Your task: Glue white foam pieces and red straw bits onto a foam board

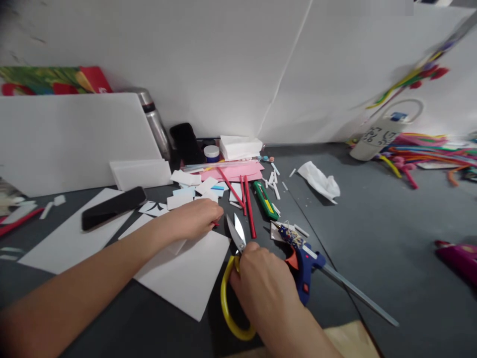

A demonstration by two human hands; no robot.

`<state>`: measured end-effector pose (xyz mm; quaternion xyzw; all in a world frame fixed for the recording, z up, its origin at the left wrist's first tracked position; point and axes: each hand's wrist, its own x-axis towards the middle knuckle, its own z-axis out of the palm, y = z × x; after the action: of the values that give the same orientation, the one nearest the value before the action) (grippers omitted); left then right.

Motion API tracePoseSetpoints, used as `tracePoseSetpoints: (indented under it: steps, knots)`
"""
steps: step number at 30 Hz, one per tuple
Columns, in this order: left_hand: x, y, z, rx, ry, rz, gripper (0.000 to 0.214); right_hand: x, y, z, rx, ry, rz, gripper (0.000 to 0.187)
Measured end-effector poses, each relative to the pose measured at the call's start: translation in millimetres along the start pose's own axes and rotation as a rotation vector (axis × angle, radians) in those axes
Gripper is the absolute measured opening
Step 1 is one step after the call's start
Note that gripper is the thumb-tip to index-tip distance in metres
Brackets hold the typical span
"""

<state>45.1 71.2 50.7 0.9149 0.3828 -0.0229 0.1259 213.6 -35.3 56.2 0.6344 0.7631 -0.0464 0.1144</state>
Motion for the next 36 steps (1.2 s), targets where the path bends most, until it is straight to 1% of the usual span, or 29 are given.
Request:
tracePoseSetpoints:
  steps: [2, 4, 6, 7, 9, 10, 11, 12, 13, 14, 15, 16, 17, 18, 19, 21, 24, 27, 30, 33, 36]
  knots:
    - [1.4, 2.1, 1.9, 0.0, 0.019, -0.004, 0.024, -0.6, -0.5, -1.3, -0.017, -0.022, -0.017, 0.014]
    - [1.8, 3.3, -0.2, -0.009, 0.049, -0.017, 0.025, -1.2, 0.4, -2.7, -0.034, -0.048, -0.038, 0.017]
    - [-4.1, 2.8, -7.9, -0.031, 0.106, -0.036, 0.024, -2.2, 2.3, -5.4, -0.05, -0.076, -0.057, 0.022]
    - [-11.0, 2.0, -13.5, -0.045, 0.146, -0.051, 0.021, -2.6, 3.1, -7.5, -0.06, -0.084, -0.063, 0.024]
    - [-34.6, 0.1, -25.2, -0.081, 0.247, -0.11, 0.015, -2.7, 3.7, -13.1, -0.098, -0.062, -0.105, 0.024]
    - [-51.0, -0.6, -29.5, -0.11, 0.317, -0.166, 0.013, -2.0, 3.0, -16.0, -0.126, -0.028, -0.159, 0.022]
    - [-69.8, -1.0, -31.6, -0.204, 0.431, -0.261, 0.008, -0.5, 1.5, -18.7, -0.153, 0.017, -0.235, 0.022]
    - [-89.9, -1.1, -30.8, -0.279, 0.5, -0.353, 0.005, 1.7, -0.8, -20.8, -0.175, 0.066, -0.323, 0.023]
    - [-110.4, -0.9, -26.7, -0.332, 0.526, -0.449, 0.004, 4.9, -3.8, -22.1, -0.183, 0.11, -0.404, 0.027]
    - [-130.2, -0.8, -19.5, -0.391, 0.506, -0.541, 0.008, 8.7, -7.2, -22.6, -0.177, 0.139, -0.463, 0.034]
    - [-148.3, -0.6, -9.8, -0.464, 0.479, -0.63, 0.011, 13.0, -10.8, -22.5, -0.154, 0.151, -0.487, 0.042]
    - [-164.0, -0.5, 1.6, -0.549, 0.43, -0.717, 0.015, 17.4, -14.2, -21.9, -0.119, 0.147, -0.487, 0.05]
    - [-176.8, -0.4, 13.5, -0.628, 0.412, -0.796, 0.02, 21.5, -17.2, -21.1, -0.076, 0.132, -0.471, 0.055]
    - [-186.4, -0.1, 24.6, -0.719, 0.388, -0.841, 0.023, 24.9, -19.5, -20.3, -0.032, 0.11, -0.447, 0.059]
    - [-192.9, 0.6, 34.1, -0.802, 0.393, -0.863, 0.025, 27.4, -21.1, -19.8, 0.009, 0.085, -0.427, 0.061]
    - [-197.3, 3.5, 45.9, -0.941, 0.42, -0.856, 0.026, 29.1, -22.3, -19.3, 0.065, 0.043, -0.405, 0.06]
    - [-188.5, 9.0, 48.0, -1.068, 0.494, -0.846, 0.027, 25.8, -21.7, -19.1, 0.097, 0.005, -0.401, 0.056]
    - [-173.6, 9.5, 45.4, -1.1, 0.552, -0.841, 0.025, 21.3, -22.6, -18.7, 0.116, -0.004, -0.394, 0.056]
    - [-162.2, 3.4, 46.9, -1.094, 0.586, -0.832, 0.022, 19.7, -25.9, -18.8, 0.131, -0.026, -0.346, 0.052]
    - [-155.6, -2.2, 47.9, -1.087, 0.592, -0.802, 0.021, 20.4, -28.4, -17.9, 0.147, -0.05, -0.304, 0.048]
    - [-152.8, -1.5, 44.5, -1.104, 0.614, -0.797, 0.02, 22.1, -28.6, -14.3, 0.177, -0.028, -0.292, 0.046]
